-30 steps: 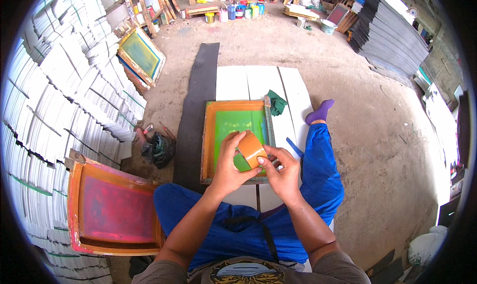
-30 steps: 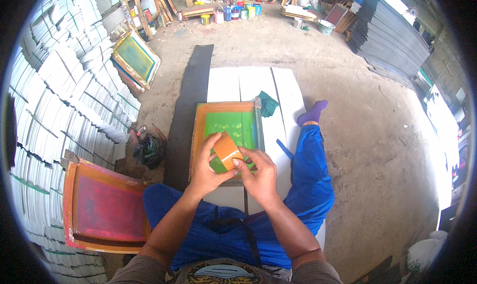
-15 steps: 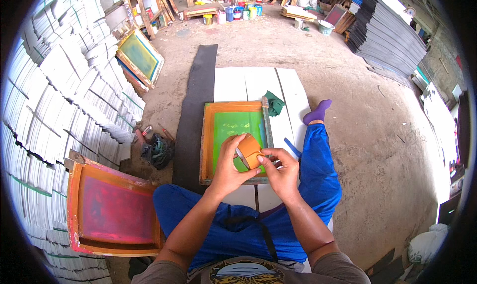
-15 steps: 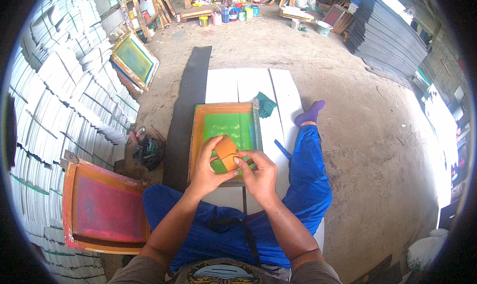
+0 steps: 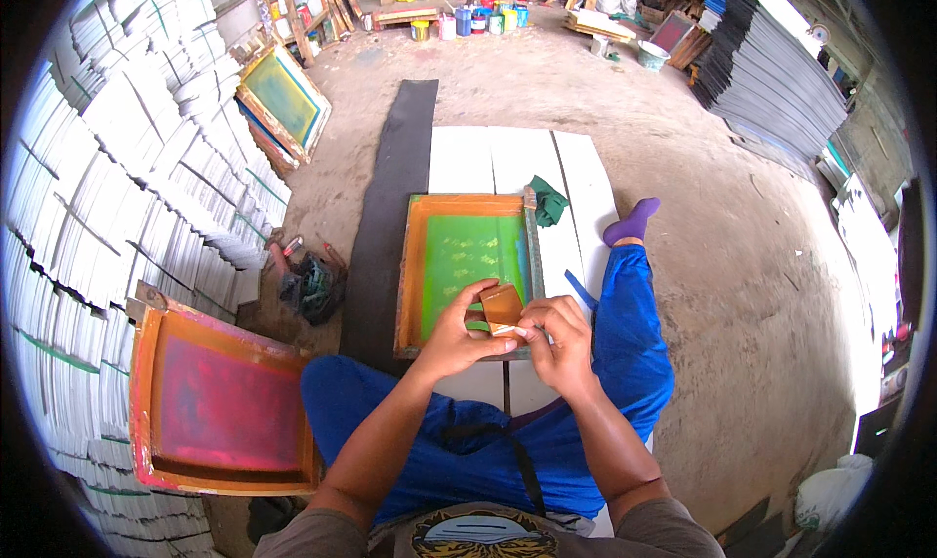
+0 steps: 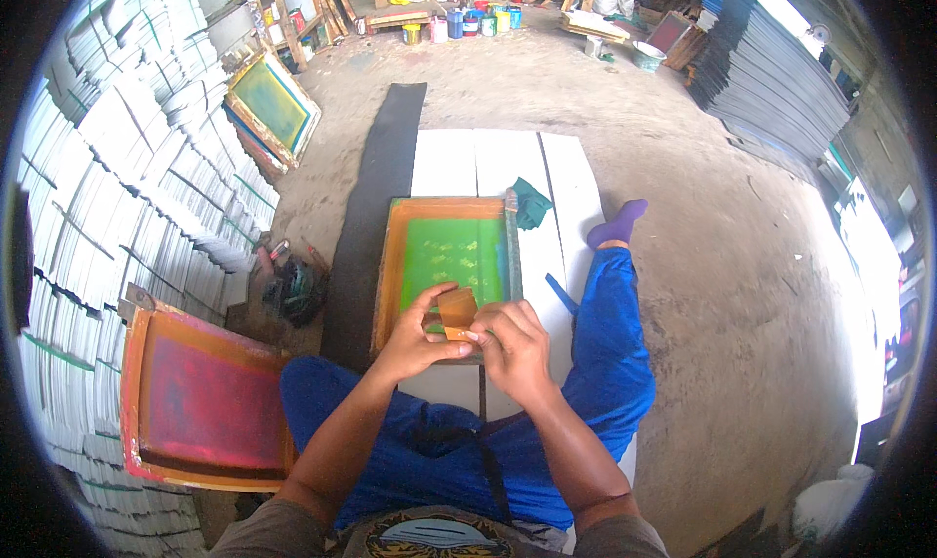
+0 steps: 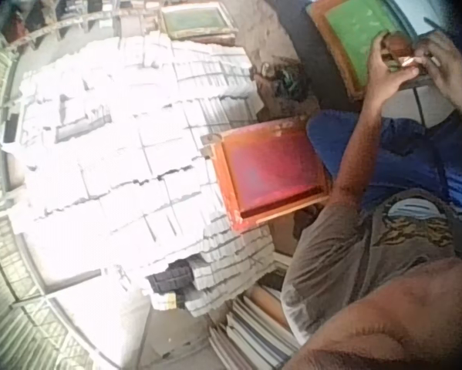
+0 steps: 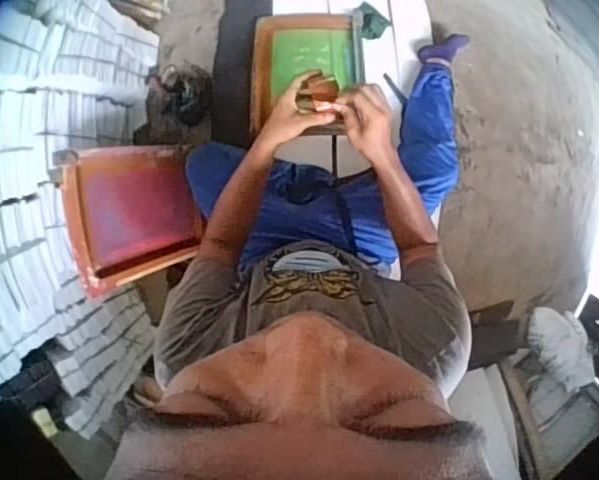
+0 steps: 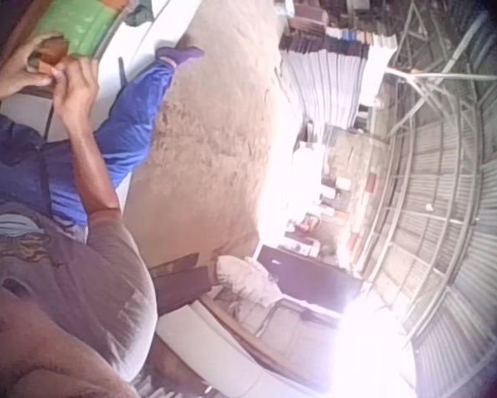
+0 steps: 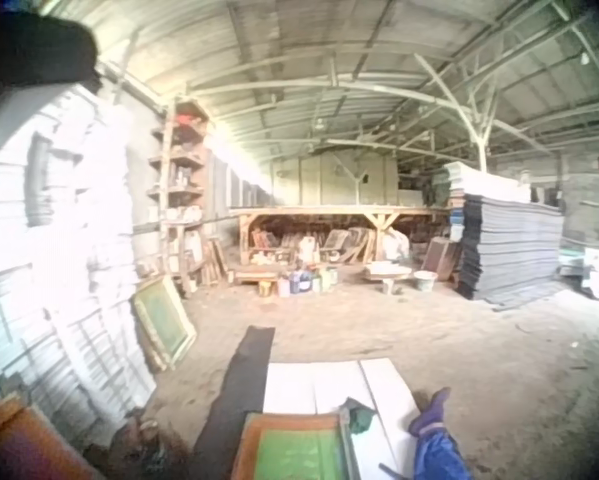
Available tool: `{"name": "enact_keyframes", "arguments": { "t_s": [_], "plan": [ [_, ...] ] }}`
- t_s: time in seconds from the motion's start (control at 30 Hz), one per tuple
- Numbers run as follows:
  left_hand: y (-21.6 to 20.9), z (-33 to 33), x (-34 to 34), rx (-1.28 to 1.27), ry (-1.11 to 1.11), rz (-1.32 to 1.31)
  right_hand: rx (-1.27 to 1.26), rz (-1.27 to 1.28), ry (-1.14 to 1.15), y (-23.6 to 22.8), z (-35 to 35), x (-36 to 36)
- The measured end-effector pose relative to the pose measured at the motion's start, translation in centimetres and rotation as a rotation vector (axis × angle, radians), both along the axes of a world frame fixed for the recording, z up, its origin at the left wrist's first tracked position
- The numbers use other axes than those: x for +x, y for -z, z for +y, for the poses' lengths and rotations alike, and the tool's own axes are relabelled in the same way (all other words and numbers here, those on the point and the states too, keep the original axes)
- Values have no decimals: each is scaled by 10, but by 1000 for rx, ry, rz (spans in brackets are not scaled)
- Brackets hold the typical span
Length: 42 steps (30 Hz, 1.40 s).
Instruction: The person sits on the floor and applies orange tape around the edges of a green screen printing frame. They repeatedly tear off pieces of tape, press them along the frame's perimeter, and smooth them down to secure the edges.
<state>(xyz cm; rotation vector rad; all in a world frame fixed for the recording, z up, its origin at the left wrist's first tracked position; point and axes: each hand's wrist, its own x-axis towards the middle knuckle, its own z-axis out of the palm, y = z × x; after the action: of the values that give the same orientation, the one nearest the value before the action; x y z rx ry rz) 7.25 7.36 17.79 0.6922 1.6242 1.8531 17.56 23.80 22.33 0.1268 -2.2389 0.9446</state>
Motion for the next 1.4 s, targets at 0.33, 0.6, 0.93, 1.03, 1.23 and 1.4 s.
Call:
{"name": "enact_keyframes", "arguments": {
  "t_s": [0.33,0.6,0.93,1.03,1.23,1.4],
  "plan": [
    [-25,-17,-2,-178,-117,1043,-96,-200,-61,11,-1,1],
    [-43,-9,3,-328,-108,949,-497,-286,-20,41,-10,0],
    [-40,7,-10,-346,-250,389,-415,-121,76,110,-7,3],
    [-23,-6,-23,-411,-266,301,-141,-67,24,98,13,-3],
    [3,-23,-31,-392,-322,193,196,-202,-105,83,45,-4],
    [20,-66,-57,-248,-476,59,218,-322,-59,97,82,-6]
  ]
}}
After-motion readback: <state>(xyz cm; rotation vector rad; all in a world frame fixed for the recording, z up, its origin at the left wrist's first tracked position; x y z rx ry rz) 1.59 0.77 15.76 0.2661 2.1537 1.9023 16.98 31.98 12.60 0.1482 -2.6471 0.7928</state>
